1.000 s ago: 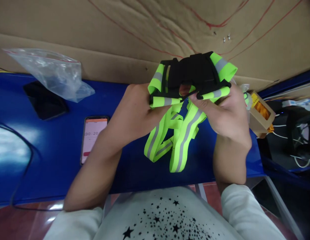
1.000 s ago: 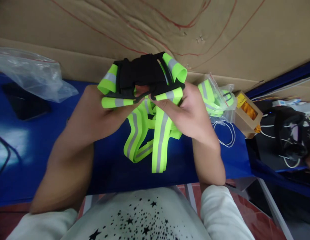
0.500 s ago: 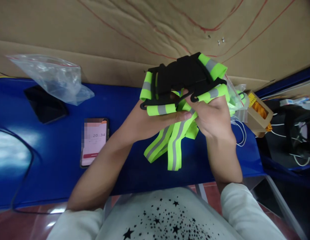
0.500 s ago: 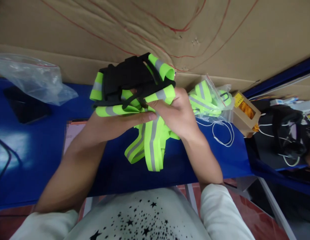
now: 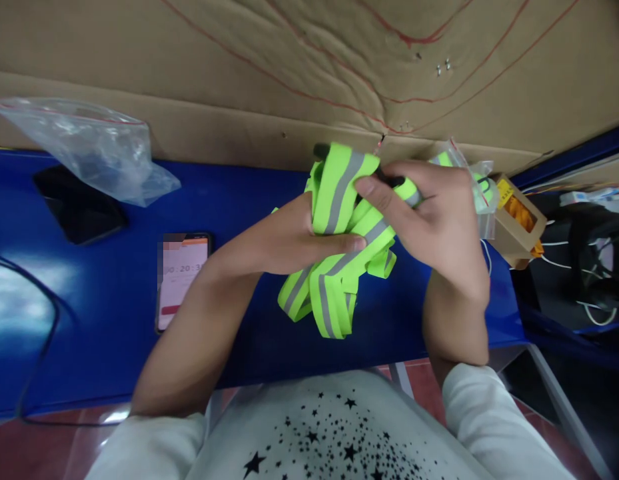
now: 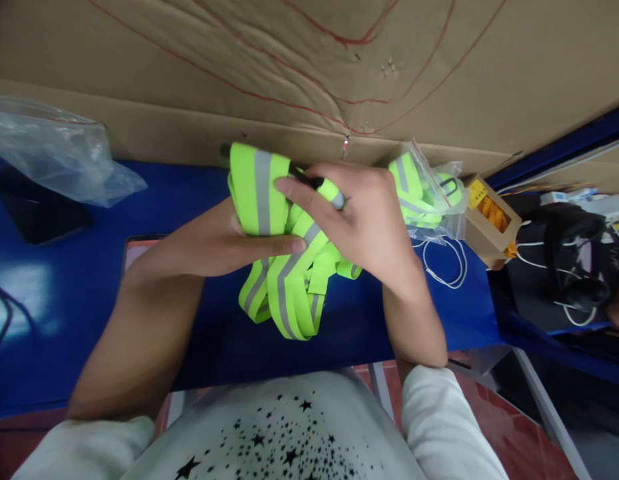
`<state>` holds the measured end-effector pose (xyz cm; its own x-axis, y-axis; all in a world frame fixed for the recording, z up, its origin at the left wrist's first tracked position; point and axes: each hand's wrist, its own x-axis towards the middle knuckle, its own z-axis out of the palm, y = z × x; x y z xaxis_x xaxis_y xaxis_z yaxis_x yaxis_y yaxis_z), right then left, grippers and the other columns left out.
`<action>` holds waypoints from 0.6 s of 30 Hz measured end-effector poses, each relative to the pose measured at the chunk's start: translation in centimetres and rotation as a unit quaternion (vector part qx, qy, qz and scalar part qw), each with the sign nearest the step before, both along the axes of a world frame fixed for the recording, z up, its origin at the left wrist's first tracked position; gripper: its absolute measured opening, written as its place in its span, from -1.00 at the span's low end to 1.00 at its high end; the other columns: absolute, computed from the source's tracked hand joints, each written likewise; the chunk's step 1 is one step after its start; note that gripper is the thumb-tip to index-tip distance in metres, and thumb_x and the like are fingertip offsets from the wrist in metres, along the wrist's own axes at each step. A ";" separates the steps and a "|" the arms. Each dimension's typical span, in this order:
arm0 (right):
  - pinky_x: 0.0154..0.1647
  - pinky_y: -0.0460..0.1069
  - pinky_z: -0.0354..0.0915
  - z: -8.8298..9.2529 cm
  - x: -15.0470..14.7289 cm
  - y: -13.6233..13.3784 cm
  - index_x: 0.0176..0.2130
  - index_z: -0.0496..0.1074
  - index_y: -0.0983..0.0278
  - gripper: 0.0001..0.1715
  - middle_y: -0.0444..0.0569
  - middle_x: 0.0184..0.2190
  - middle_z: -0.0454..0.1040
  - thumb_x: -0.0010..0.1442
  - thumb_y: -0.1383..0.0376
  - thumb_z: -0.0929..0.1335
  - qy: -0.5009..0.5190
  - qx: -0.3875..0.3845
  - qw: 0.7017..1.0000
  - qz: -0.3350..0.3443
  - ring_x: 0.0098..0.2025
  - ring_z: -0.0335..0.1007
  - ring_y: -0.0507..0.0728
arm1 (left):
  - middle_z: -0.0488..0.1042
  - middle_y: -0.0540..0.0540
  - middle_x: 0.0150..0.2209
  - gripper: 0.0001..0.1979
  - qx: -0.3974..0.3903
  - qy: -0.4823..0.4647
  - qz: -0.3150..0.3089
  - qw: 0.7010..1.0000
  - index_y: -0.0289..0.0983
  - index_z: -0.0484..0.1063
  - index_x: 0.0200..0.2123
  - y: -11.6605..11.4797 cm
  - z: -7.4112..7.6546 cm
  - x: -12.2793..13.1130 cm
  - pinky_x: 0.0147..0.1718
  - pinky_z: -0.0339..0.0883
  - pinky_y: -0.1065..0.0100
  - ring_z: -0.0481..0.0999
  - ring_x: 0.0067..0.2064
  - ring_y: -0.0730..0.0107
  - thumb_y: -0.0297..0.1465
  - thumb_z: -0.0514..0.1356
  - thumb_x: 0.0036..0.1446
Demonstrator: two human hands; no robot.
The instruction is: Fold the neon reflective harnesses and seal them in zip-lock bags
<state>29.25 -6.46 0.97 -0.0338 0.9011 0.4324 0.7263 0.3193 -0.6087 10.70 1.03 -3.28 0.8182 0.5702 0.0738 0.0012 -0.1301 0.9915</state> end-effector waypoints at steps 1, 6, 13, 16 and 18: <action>-0.34 -0.02 0.38 0.0 -0.2 0.0 -0.42 0.52 0.26 -0.54 -0.15 -0.57 0.36 0.38 0.01 0.39 0.019 0.001 1.000 -0.024 -0.44 0.41 0.06 | 0.65 -0.04 -0.25 -0.76 -0.014 0.004 -0.002 1.000 -0.24 0.59 -0.17 0.0 0.1 0.0 -0.18 0.55 0.28 0.64 -0.21 0.18 -0.33 0.45 0.09; -0.31 -0.09 0.38 -0.7 0.4 0.8 -0.12 0.51 0.19 -0.72 -0.18 -0.33 0.50 0.33 0.05 0.44 0.157 -0.064 0.986 -0.006 -0.31 0.46 0.02 | 0.67 -0.06 -0.19 -0.74 -0.028 -0.007 -0.037 0.999 -0.21 0.57 -0.15 -0.2 0.4 -0.2 -0.19 0.57 0.29 0.66 -0.18 0.19 -0.37 0.45 0.07; -0.05 0.08 0.44 -1.3 1.7 1.4 -0.04 0.58 0.15 -0.67 0.03 -0.07 0.52 0.37 0.02 0.39 0.019 -0.055 0.998 0.020 -0.06 0.49 0.19 | 0.67 -0.06 -0.22 -0.77 -0.039 0.005 -0.042 0.998 -0.25 0.58 -0.18 0.2 -0.1 0.4 -0.25 0.56 0.30 0.66 -0.20 0.19 -0.36 0.42 0.08; 0.10 0.14 0.40 -0.5 1.2 0.6 0.05 0.56 0.18 -0.54 0.07 0.04 0.53 0.40 -0.04 0.33 -0.064 -0.101 0.988 0.102 0.08 0.49 0.26 | 0.64 -0.03 -0.27 -0.82 -0.013 0.015 -0.057 0.998 -0.26 0.57 -0.25 0.2 -0.1 0.4 -0.25 0.55 0.32 0.63 -0.23 0.24 -0.34 0.41 0.09; 0.03 0.13 0.41 -0.2 0.6 0.4 0.09 0.53 0.24 -0.45 0.06 -0.02 0.58 0.36 -0.08 0.37 -0.076 -0.142 0.978 0.134 0.00 0.53 0.27 | 0.62 -0.02 -0.28 -0.82 0.001 0.010 -0.067 0.998 -0.28 0.55 -0.29 0.2 -0.1 0.3 -0.22 0.55 0.33 0.61 -0.21 0.26 -0.34 0.42 0.08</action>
<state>29.87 -6.08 0.73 -0.3299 0.9338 0.1382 0.7283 0.3449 -0.5922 10.97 1.19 -3.38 0.8885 0.4553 0.0574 0.0043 -0.1333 0.9911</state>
